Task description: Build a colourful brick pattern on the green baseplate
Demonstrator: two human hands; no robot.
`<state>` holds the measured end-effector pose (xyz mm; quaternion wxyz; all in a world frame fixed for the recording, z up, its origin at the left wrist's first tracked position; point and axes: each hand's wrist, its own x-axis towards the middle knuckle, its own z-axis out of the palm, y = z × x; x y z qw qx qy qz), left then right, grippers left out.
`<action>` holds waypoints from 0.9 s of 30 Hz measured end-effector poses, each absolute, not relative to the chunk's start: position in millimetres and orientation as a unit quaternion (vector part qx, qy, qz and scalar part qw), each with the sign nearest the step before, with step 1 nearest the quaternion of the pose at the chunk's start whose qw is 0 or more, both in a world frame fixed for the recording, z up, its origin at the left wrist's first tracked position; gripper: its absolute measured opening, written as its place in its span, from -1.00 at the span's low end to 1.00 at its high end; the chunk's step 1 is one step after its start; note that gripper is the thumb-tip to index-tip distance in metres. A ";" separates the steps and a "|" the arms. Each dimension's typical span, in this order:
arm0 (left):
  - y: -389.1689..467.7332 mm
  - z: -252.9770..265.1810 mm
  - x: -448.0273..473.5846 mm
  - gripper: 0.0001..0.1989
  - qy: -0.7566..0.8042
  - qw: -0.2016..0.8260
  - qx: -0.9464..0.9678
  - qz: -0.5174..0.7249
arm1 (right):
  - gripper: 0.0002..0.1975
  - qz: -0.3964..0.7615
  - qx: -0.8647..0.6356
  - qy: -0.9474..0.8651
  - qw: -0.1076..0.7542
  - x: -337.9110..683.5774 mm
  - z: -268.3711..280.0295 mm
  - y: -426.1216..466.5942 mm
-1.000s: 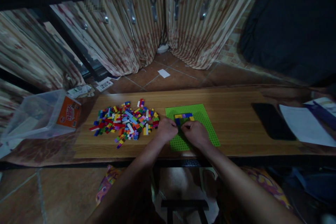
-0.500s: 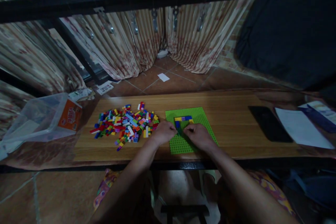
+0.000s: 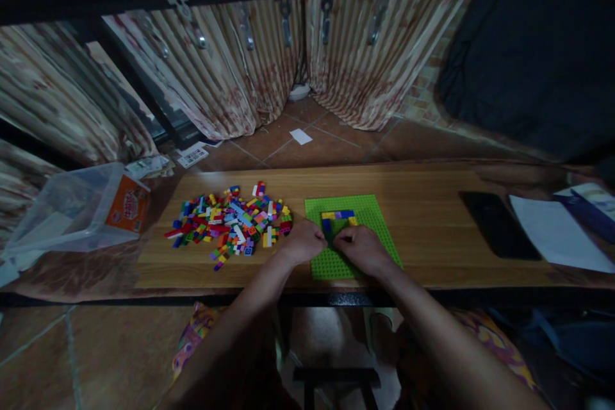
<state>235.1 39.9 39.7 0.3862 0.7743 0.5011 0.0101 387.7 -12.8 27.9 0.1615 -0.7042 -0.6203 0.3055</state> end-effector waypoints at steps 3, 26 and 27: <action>39.0 39.0 236.9 -0.80 0.509 0.377 0.774 0.005 | -0.76 0.306 -0.705 -0.620 0.156 387.6 26.2 -12.2; 42.6 38.2 223.9 -0.82 0.489 0.416 0.765 0.058 | -0.74 0.328 -0.676 -0.607 0.258 394.4 25.4 -17.1; 44.6 40.5 220.1 -0.83 0.481 0.431 0.760 0.072 | -0.74 0.332 -0.675 -0.595 0.282 395.6 25.7 -16.1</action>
